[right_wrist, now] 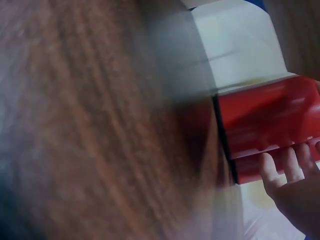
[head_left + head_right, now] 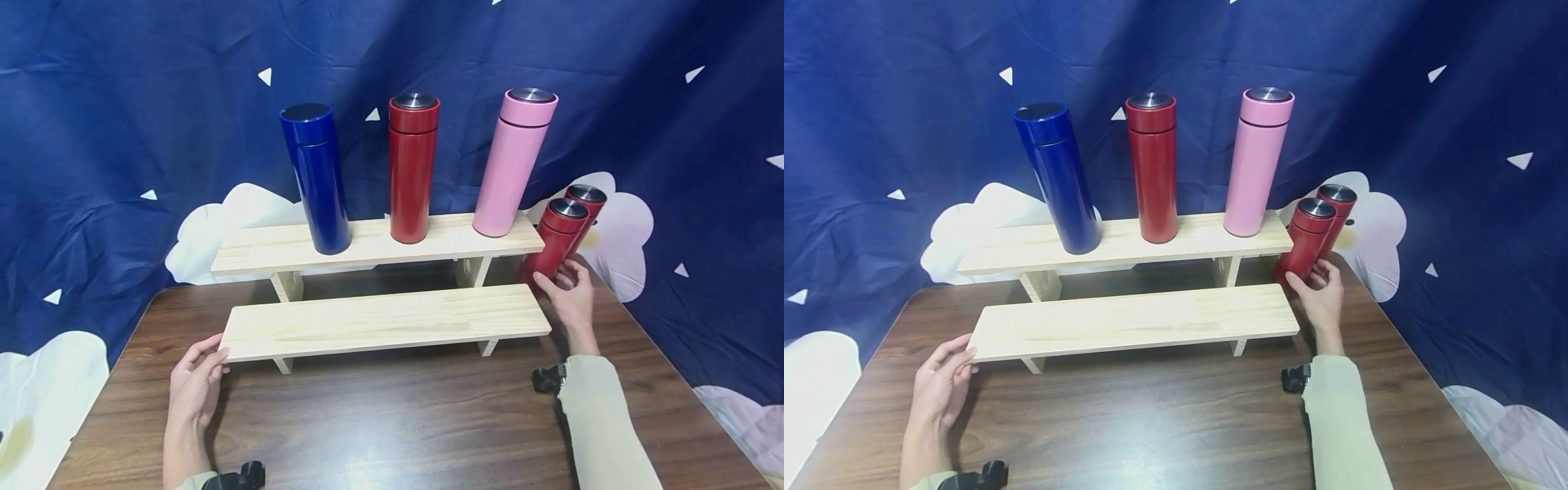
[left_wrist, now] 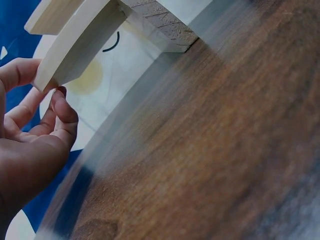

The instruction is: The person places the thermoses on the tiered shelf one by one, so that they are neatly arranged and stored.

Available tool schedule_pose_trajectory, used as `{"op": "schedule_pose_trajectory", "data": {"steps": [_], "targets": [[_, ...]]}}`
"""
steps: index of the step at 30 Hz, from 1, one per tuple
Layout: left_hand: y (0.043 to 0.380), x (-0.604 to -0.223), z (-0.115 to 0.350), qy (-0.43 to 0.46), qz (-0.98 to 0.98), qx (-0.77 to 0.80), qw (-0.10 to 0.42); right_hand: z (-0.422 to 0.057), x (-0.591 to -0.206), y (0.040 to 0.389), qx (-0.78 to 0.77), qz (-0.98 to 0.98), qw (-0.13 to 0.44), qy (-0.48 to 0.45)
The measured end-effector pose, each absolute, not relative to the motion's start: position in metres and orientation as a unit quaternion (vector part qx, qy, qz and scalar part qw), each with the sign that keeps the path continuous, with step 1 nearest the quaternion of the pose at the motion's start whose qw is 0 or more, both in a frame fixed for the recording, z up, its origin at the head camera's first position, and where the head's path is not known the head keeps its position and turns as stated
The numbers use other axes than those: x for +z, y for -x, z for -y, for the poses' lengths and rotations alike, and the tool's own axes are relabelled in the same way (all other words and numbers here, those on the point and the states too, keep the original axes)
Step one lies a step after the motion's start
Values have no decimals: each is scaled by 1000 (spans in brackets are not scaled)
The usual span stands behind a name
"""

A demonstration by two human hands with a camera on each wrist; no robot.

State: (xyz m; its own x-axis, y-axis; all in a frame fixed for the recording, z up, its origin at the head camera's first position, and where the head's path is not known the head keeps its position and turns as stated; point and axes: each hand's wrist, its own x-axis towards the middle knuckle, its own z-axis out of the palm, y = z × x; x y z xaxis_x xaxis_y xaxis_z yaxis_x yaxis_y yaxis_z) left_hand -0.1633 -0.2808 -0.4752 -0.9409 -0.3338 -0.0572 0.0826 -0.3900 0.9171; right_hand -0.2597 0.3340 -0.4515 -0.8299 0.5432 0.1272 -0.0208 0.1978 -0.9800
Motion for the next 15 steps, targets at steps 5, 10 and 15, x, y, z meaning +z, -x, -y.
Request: {"op": "schedule_pose_trajectory", "data": {"steps": [5,10,15], "targets": [[165,-475,281,-116,540,-824,127,-336,-458,262,593,756,214,177],[165,-475,281,-114,539,-825,127,-336,-460,266,581,769,199,178],[165,-476,280,-115,542,-823,127,-336,-462,268,591,766,178,182]]}}
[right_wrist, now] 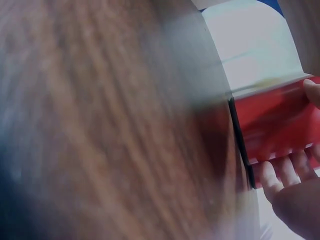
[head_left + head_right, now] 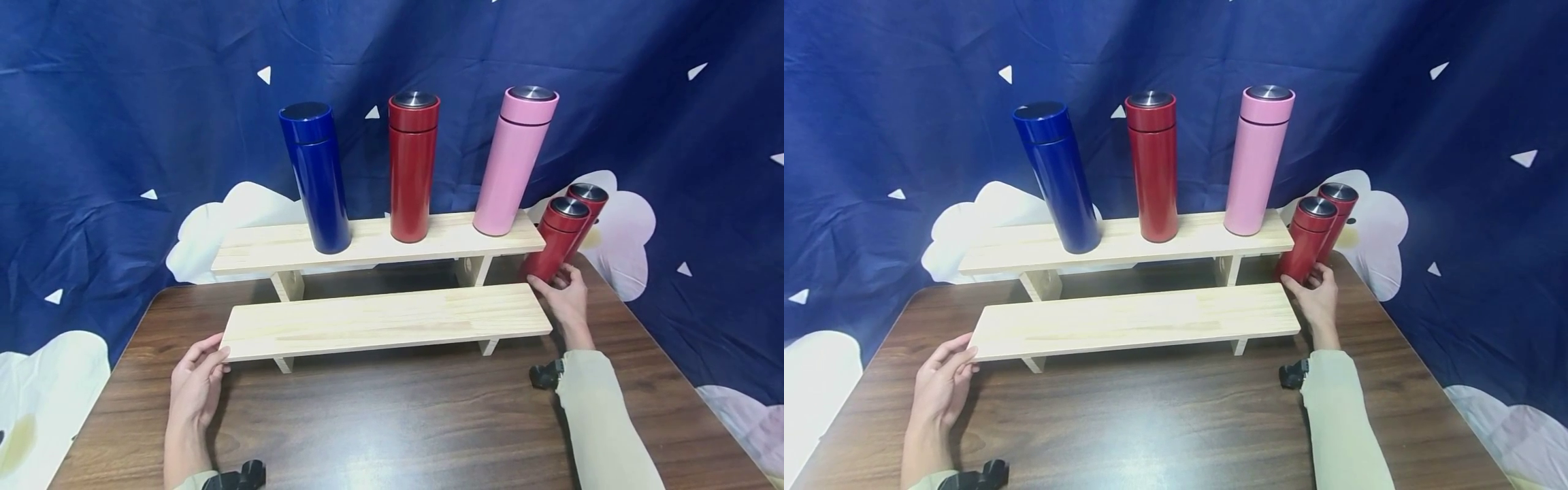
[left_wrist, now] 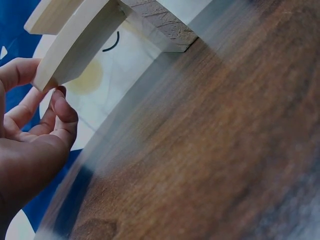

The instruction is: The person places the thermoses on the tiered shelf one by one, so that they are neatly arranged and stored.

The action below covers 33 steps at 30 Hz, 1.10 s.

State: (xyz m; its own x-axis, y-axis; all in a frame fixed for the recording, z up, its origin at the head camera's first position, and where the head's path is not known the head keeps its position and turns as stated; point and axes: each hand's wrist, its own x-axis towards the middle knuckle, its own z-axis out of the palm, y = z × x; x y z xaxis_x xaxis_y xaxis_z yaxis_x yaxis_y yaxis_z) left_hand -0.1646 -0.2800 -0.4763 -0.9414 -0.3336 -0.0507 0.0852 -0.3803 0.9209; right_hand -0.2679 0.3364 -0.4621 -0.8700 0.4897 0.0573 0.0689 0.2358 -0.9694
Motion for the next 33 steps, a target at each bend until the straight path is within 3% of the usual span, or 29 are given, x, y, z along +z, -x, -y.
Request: {"op": "schedule_pose_trajectory", "data": {"steps": [33], "targets": [[164,-477,281,-122,545,-820,124,-341,-467,262,576,774,180,190]]}}
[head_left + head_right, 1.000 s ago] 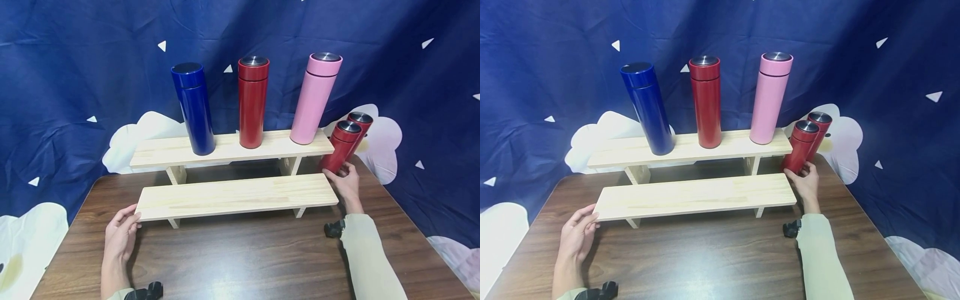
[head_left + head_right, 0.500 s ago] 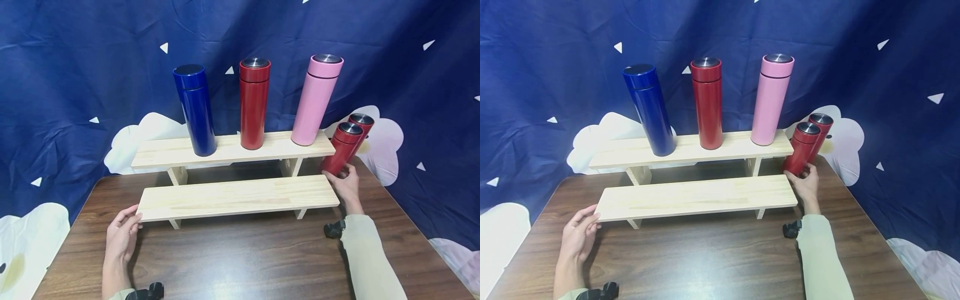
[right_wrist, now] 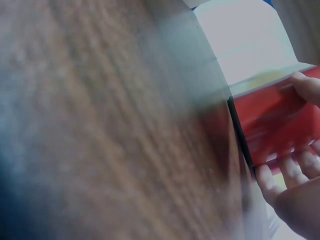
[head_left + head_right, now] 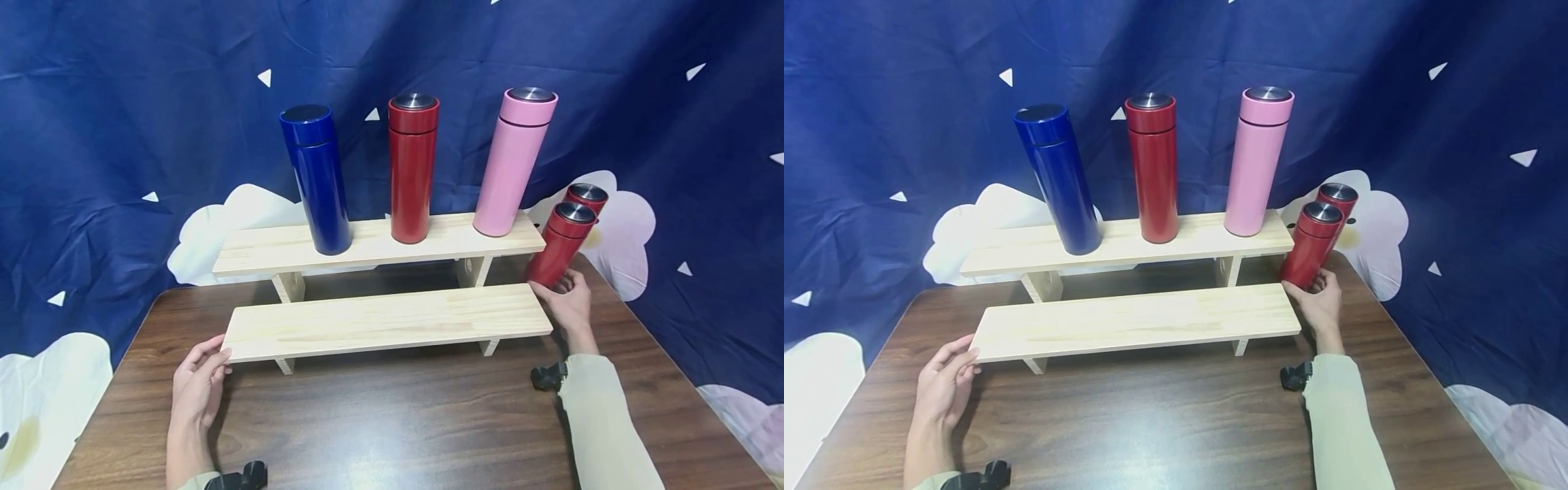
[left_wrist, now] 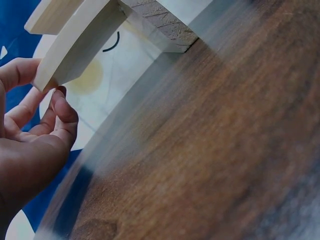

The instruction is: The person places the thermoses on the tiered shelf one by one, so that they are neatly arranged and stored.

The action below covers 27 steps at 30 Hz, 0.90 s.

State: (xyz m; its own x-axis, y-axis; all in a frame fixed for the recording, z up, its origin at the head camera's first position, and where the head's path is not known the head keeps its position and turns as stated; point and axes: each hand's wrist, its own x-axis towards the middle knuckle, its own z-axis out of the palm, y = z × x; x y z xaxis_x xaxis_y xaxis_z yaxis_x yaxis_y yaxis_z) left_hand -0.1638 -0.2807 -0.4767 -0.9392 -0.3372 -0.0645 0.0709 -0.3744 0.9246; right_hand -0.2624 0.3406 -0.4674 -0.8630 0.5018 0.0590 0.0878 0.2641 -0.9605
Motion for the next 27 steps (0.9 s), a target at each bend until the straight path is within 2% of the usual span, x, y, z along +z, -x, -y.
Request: {"op": "schedule_pose_trajectory", "data": {"steps": [6,16,27], "targets": [[163,-477,281,-124,544,-821,121,-343,-468,256,576,770,196,191],[166,-475,282,-123,542,-822,123,-349,-461,248,609,731,274,142],[165,-474,281,-120,538,-825,125,-348,-454,240,632,700,287,169]]}}
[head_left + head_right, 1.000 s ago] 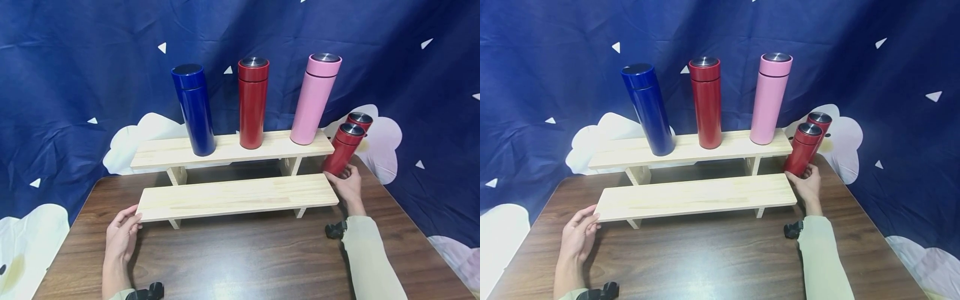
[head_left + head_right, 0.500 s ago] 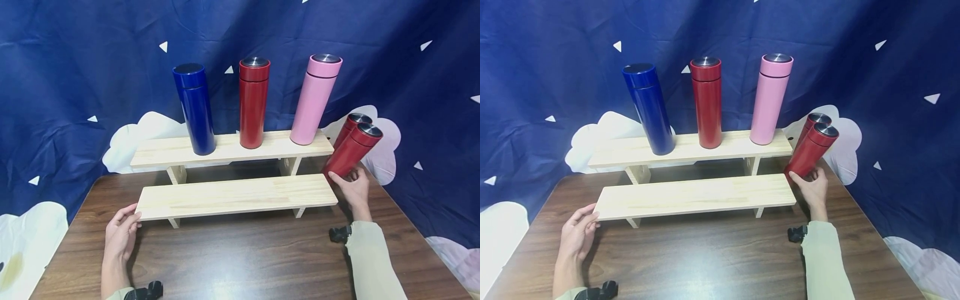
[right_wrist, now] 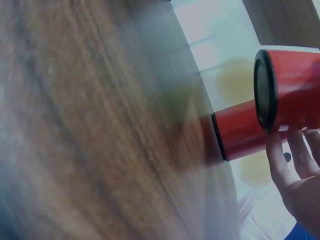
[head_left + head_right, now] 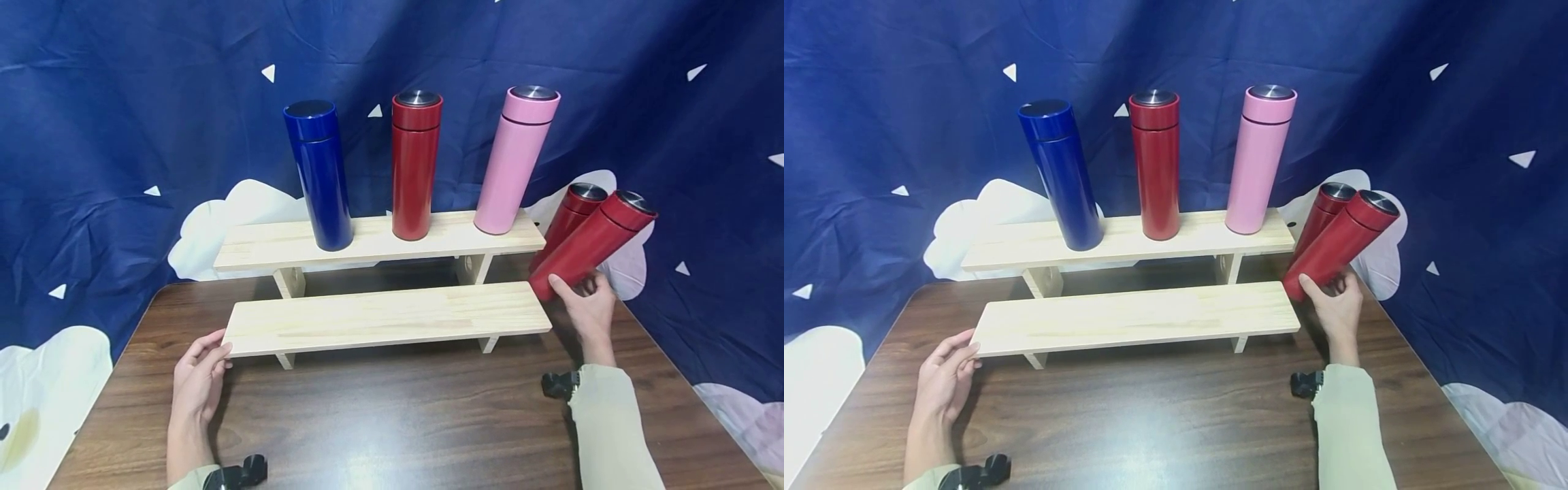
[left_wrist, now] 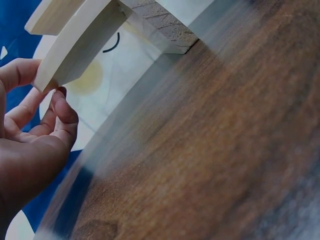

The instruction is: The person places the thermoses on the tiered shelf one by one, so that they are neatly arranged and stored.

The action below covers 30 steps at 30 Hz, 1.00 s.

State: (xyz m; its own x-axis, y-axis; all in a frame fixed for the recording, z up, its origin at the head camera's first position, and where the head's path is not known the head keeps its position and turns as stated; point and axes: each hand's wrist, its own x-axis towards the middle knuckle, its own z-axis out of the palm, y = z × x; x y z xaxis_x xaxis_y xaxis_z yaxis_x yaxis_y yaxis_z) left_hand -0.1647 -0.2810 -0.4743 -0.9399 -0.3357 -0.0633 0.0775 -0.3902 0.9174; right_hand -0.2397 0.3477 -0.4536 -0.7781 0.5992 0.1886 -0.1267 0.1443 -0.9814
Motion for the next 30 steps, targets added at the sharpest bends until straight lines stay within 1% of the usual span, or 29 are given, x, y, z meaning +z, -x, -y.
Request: {"op": "schedule_pose_trajectory", "data": {"steps": [7,15,23,30], "targets": [[167,-473,281,-129,543,-820,124,-351,-450,235,639,685,298,183],[163,-473,281,-118,542,-823,122,-345,-438,229,666,659,315,154],[161,-476,281,-128,547,-818,122,-323,-427,224,698,623,340,97],[162,-475,281,-133,559,-809,121,-307,-418,219,689,632,348,72]]}}
